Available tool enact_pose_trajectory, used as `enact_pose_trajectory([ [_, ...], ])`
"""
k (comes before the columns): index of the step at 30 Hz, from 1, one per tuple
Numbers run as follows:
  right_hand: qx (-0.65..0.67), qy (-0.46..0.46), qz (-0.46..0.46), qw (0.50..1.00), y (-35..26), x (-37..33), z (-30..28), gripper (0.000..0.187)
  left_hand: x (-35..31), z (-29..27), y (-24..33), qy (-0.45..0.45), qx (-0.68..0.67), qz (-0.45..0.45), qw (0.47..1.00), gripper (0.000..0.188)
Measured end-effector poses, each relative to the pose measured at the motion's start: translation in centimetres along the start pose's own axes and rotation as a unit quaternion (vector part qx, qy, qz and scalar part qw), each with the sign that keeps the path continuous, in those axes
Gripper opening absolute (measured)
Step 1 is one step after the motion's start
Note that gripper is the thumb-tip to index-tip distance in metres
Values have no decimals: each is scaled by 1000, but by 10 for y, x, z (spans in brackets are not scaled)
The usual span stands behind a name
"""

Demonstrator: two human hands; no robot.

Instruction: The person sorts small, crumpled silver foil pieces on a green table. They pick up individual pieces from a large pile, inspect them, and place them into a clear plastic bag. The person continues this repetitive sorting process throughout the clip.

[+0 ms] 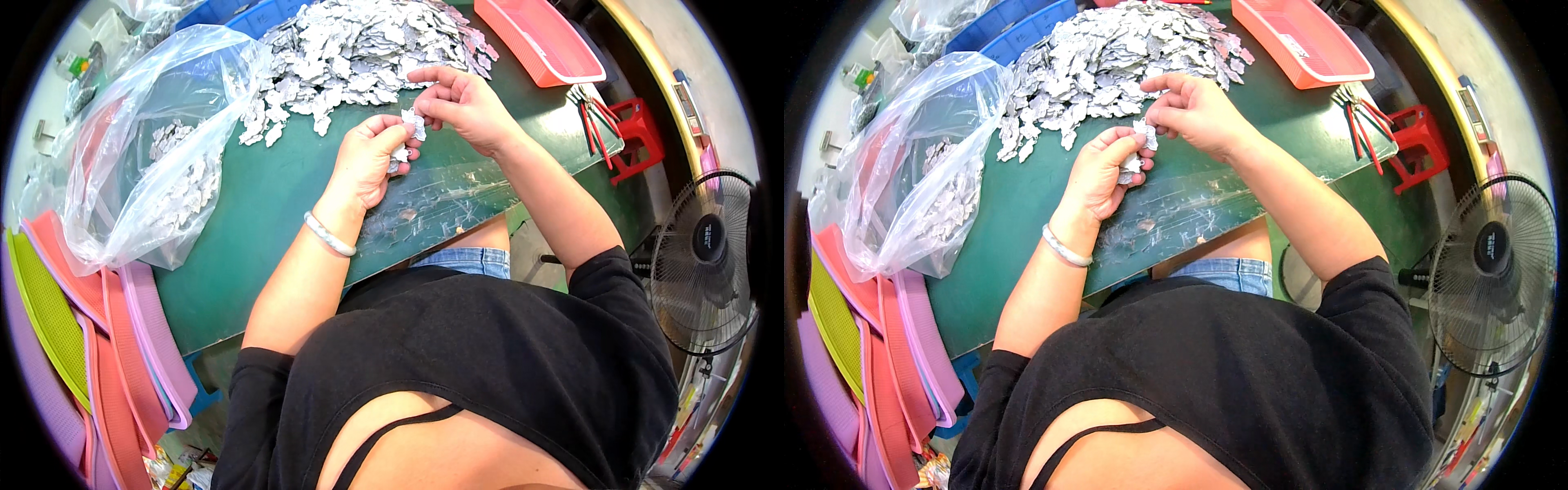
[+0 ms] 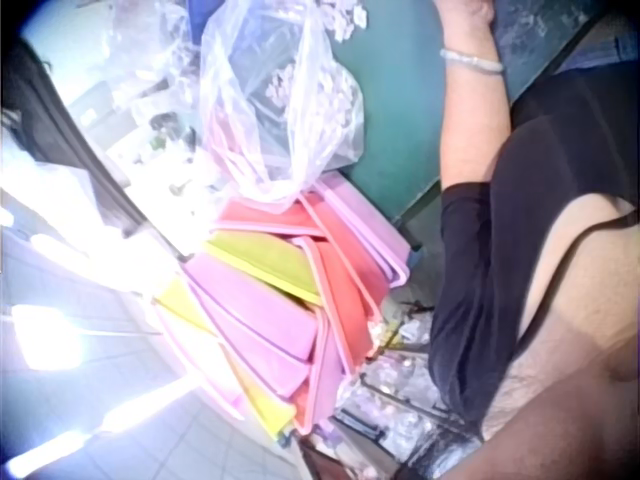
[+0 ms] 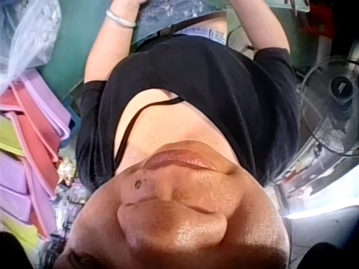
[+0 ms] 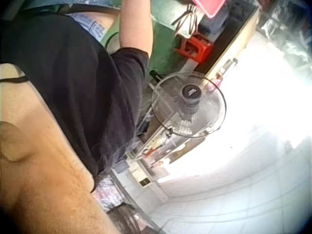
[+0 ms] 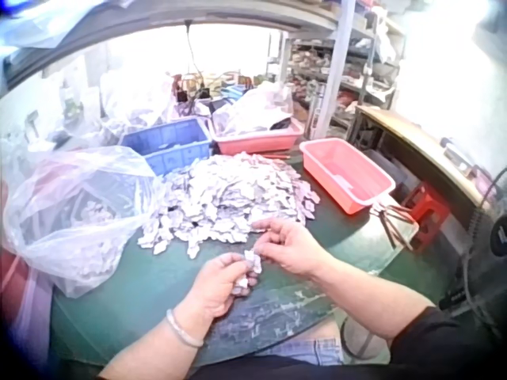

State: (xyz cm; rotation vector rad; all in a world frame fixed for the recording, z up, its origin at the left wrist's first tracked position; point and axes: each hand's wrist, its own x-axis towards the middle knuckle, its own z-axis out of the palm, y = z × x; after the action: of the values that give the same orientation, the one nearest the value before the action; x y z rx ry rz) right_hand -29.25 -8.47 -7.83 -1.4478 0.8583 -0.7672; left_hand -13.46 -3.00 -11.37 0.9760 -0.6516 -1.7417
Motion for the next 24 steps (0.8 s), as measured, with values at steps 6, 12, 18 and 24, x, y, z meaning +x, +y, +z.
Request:
enact_pose_trajectory([
  [6,9,35,-12,999,2,-6,-13,31,0,0,-1,5,-3,22,1000,11],
  [12,-68,94,17,993,7,-27,-40,30,-1,1,-1,2,-6,31,1000,10],
  [18,-136,122,-4,983,23,-44,-59,28,0,0,-3,-8,-16,48,999,9],
  [24,-250,197,-109,942,58,-57,-56,28,-2,-1,0,4,-48,56,997,12],
])
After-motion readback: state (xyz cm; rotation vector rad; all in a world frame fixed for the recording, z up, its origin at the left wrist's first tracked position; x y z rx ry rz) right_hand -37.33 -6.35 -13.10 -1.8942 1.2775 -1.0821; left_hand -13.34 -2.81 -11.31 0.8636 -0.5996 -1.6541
